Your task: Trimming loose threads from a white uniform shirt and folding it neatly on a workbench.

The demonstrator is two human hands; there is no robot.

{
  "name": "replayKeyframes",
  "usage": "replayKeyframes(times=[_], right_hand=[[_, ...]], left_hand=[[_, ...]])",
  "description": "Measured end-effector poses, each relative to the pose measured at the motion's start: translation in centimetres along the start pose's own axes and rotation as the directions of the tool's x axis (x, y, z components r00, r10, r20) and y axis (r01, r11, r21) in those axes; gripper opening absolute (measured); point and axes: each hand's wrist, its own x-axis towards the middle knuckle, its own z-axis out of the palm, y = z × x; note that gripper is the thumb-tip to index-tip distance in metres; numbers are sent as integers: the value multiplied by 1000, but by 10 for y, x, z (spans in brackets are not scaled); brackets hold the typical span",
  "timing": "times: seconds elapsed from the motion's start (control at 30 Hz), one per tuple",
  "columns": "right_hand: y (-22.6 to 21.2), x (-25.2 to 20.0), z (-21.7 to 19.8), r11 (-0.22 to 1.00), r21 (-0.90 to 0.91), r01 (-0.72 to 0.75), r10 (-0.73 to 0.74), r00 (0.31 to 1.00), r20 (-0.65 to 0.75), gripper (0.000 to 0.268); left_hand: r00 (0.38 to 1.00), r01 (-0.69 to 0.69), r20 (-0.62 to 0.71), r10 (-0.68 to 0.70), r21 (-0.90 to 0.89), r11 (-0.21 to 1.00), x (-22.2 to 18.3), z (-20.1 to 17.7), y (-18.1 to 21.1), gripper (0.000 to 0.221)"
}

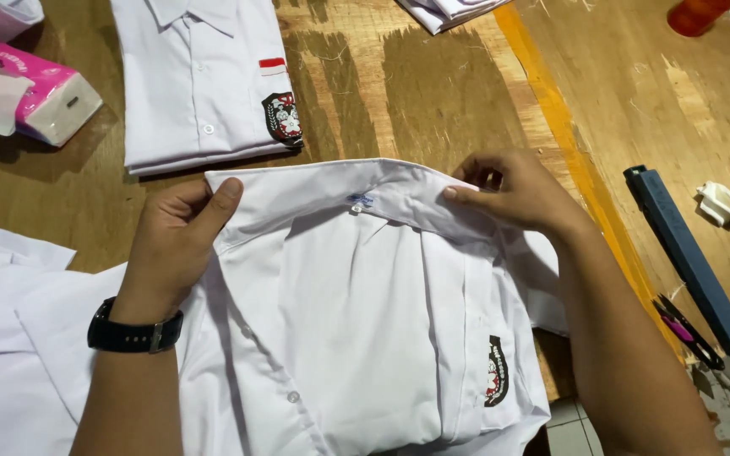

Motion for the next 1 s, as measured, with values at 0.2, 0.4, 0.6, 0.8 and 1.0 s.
replayKeyframes(times=[0.2,0.4,0.6,0.8,1.0], right_hand=[[64,13,12,753,658,-1,11,1000,-11,10],[83,13,9,626,771,117,-53,993,-107,32],[72,11,4,714,680,168,-120,986,-118,19],[7,-10,-19,989,-84,-122,139,963,231,48],[39,-8,-17,949,-121,291,-282,956,84,22]], left_hand=[[996,24,-85,-13,122,992,0,0,-7,37],[999,-25,-43,28,61,998,-5,13,25,30],[995,-76,-56,81,85,994,-2,8,11,12],[982,115,72,-173,497,860,-14,17,75,65],[976,-213,161,144,608,765,-12,-1,44,27]])
